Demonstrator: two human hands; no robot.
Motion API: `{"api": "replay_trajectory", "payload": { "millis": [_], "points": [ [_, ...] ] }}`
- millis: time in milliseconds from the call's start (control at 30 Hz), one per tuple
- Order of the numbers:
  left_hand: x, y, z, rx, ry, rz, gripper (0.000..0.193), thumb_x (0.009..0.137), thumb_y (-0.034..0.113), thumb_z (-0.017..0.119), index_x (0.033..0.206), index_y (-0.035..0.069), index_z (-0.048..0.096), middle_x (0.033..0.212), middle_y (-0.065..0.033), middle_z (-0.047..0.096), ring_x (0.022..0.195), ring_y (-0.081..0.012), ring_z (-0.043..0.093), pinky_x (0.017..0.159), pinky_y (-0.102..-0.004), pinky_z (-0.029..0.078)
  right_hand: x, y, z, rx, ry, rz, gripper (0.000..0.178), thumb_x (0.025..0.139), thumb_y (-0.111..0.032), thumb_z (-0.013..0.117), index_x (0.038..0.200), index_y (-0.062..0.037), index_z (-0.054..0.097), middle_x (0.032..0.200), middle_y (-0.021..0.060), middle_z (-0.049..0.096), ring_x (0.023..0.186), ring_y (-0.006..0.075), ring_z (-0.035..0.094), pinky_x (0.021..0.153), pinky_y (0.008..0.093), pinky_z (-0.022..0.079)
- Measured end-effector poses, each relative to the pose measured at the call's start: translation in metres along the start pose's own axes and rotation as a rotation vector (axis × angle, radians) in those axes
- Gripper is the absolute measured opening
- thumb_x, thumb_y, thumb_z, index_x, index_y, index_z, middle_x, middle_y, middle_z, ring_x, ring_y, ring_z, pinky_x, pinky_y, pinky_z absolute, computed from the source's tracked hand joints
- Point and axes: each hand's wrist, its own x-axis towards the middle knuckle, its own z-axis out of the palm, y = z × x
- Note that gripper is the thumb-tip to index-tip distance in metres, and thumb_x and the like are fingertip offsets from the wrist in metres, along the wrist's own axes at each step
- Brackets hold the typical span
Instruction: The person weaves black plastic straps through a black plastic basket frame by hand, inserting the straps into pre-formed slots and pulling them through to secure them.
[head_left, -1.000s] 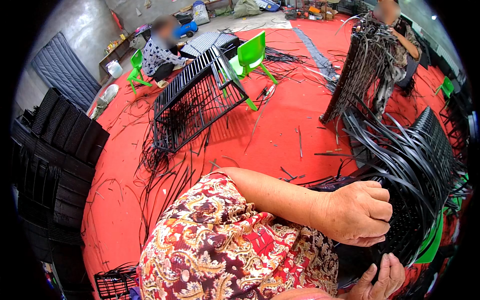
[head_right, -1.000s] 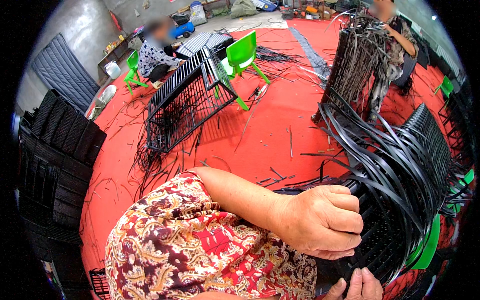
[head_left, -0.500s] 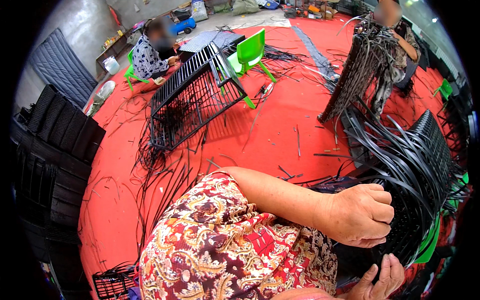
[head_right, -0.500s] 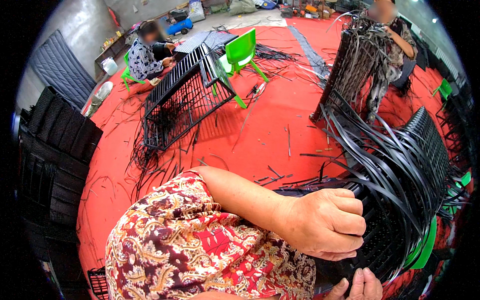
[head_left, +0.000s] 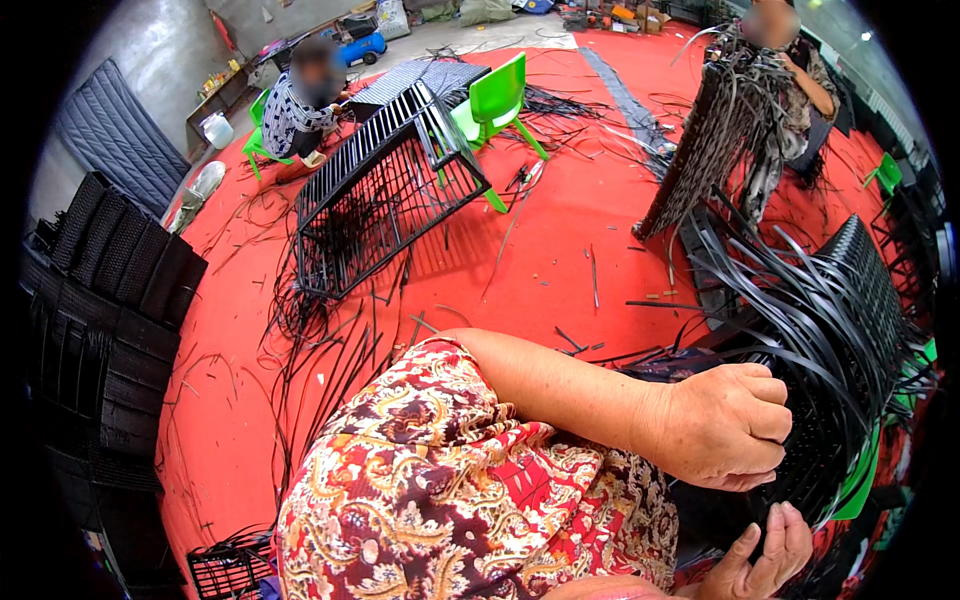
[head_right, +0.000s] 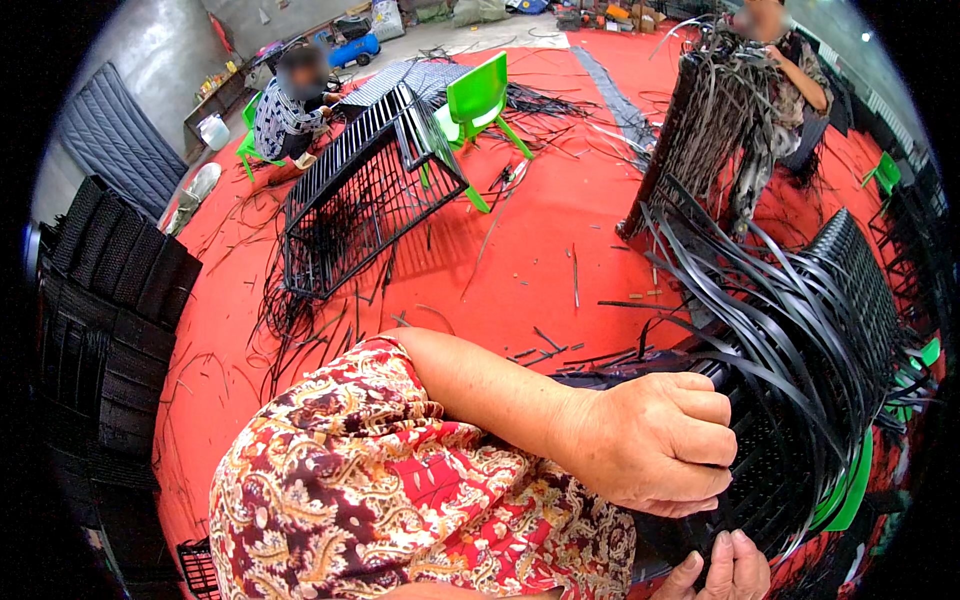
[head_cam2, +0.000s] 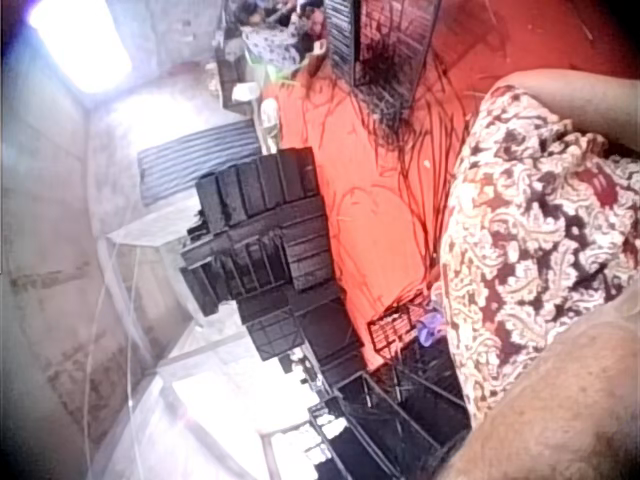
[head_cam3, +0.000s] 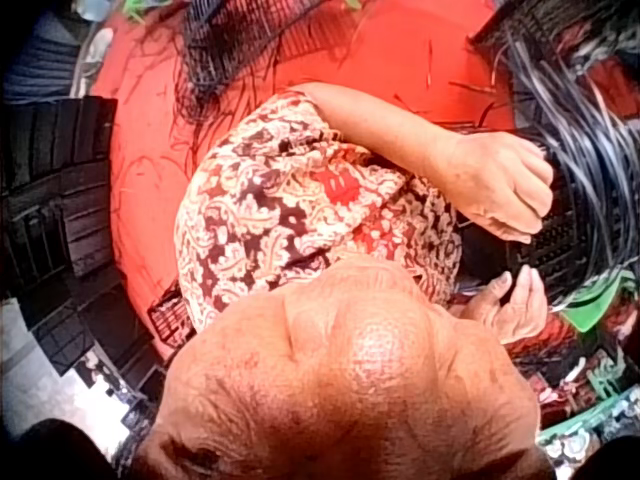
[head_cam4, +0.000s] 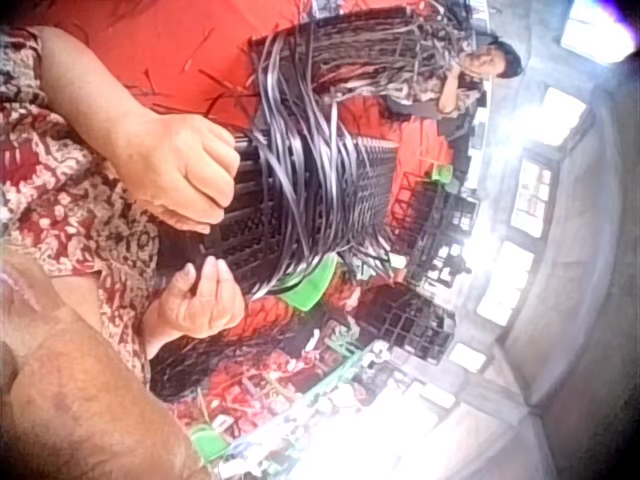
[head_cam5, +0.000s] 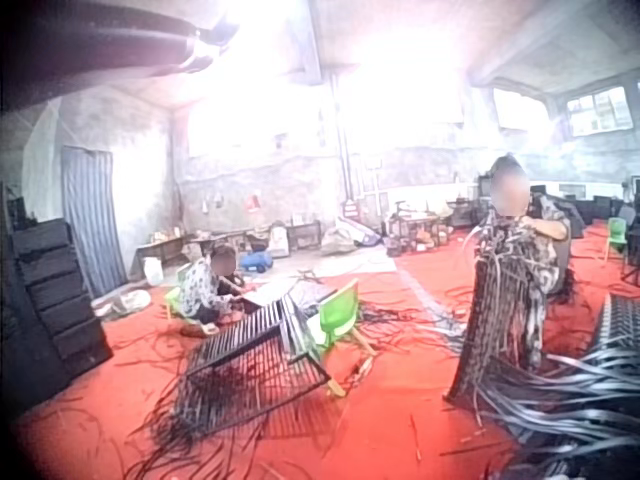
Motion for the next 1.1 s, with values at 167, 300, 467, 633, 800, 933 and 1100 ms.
{"api": "replay_trajectory", "payload": {
  "millis": [167, 300, 467, 633, 800, 933, 1100],
  "points": [
    [-0.001, 0.001, -0.002, 0.006, -0.006, 0.0, 0.018, 0.073, 0.018, 0.071, 0.076, 0.007, 0.057, 0.075, -0.0017, 0.045, 0.065, -0.0196, 0.045, 0.055, -0.0334, 0.035, 0.01, -0.009, -0.001, 0.021, -0.005, 0.135, 0.018, 0.09, -0.007, 0.058, 0.106, 0.0015, 0.06, 0.09, 0.0177, 0.068, 0.082, 0.0305, 0.063, 0.071, 0.0413, 0.049],
    [-0.002, 0.001, -0.002, 0.013, 0.001, -0.011, 0.018, 0.074, 0.02, 0.069, 0.072, 0.008, 0.055, 0.073, -0.0022, 0.043, 0.064, -0.0202, 0.045, 0.055, -0.0336, 0.035, 0.001, 0.002, 0.005, 0.044, 0.046, 0.016, 0.015, 0.087, -0.009, 0.062, 0.095, 0.0031, 0.067, 0.089, 0.0158, 0.068, 0.079, 0.0276, 0.063, 0.073, 0.0392, 0.05],
    [0.007, 0.007, 0.006, 0.007, 0.003, 0.001, 0.024, 0.074, 0.019, 0.068, 0.065, 0.01, 0.048, 0.073, -0.0028, 0.04, 0.066, -0.0216, 0.045, 0.057, -0.0343, 0.035, 0.005, 0.007, -0.01, -0.036, 0.013, 0.04, 0.016, 0.086, -0.014, 0.063, 0.096, -0.0019, 0.068, 0.089, 0.0109, 0.068, 0.078, 0.0248, 0.064, 0.071, 0.0358, 0.051],
    [0.003, 0.001, 0.004, -0.028, 0.023, 0.027, 0.023, 0.071, 0.021, 0.067, 0.065, 0.009, 0.048, 0.072, -0.0029, 0.04, 0.065, -0.0217, 0.043, 0.057, -0.0338, 0.034, 0.011, -0.001, -0.009, 0.001, -0.024, 0.16, 0.016, 0.086, -0.014, 0.063, 0.096, -0.0037, 0.069, 0.093, 0.0113, 0.068, 0.082, 0.0266, 0.063, 0.076, 0.0375, 0.05],
    [0.0, 0.009, 0.01, -0.038, 0.078, 0.017, 0.022, 0.07, 0.024, 0.065, 0.066, 0.007, 0.05, 0.072, -0.0036, 0.04, 0.065, -0.0207, 0.043, 0.056, -0.0333, 0.033, 0.015, -0.009, -0.018, 0.001, -0.049, 0.258, 0.018, 0.086, -0.016, 0.063, 0.096, -0.0022, 0.07, 0.094, 0.0124, 0.068, 0.085, 0.0274, 0.062, 0.079, 0.038, 0.048],
    [0.002, 0.01, 0.01, -0.052, 0.071, 0.015, 0.02, 0.068, 0.022, 0.065, 0.066, 0.007, 0.051, 0.072, -0.0036, 0.04, 0.065, -0.0207, 0.043, 0.056, -0.0332, 0.033, 0.012, -0.012, -0.017, -0.001, -0.016, 0.276, 0.017, 0.086, -0.015, 0.063, 0.095, -0.0022, 0.07, 0.093, 0.0122, 0.068, 0.084, 0.0269, 0.063, 0.079, 0.0374, 0.048],
    [0.002, 0.01, 0.007, -0.029, 0.063, 0.016, 0.02, 0.069, 0.022, 0.065, 0.066, 0.008, 0.05, 0.072, -0.0035, 0.04, 0.065, -0.0206, 0.042, 0.056, -0.0332, 0.033, 0.011, -0.009, -0.018, -0.012, -0.033, 0.231, 0.018, 0.086, -0.017, 0.064, 0.095, -0.0028, 0.07, 0.092, 0.0108, 0.068, 0.082, 0.0251, 0.063, 0.078, 0.0362, 0.048]
  ]
}}
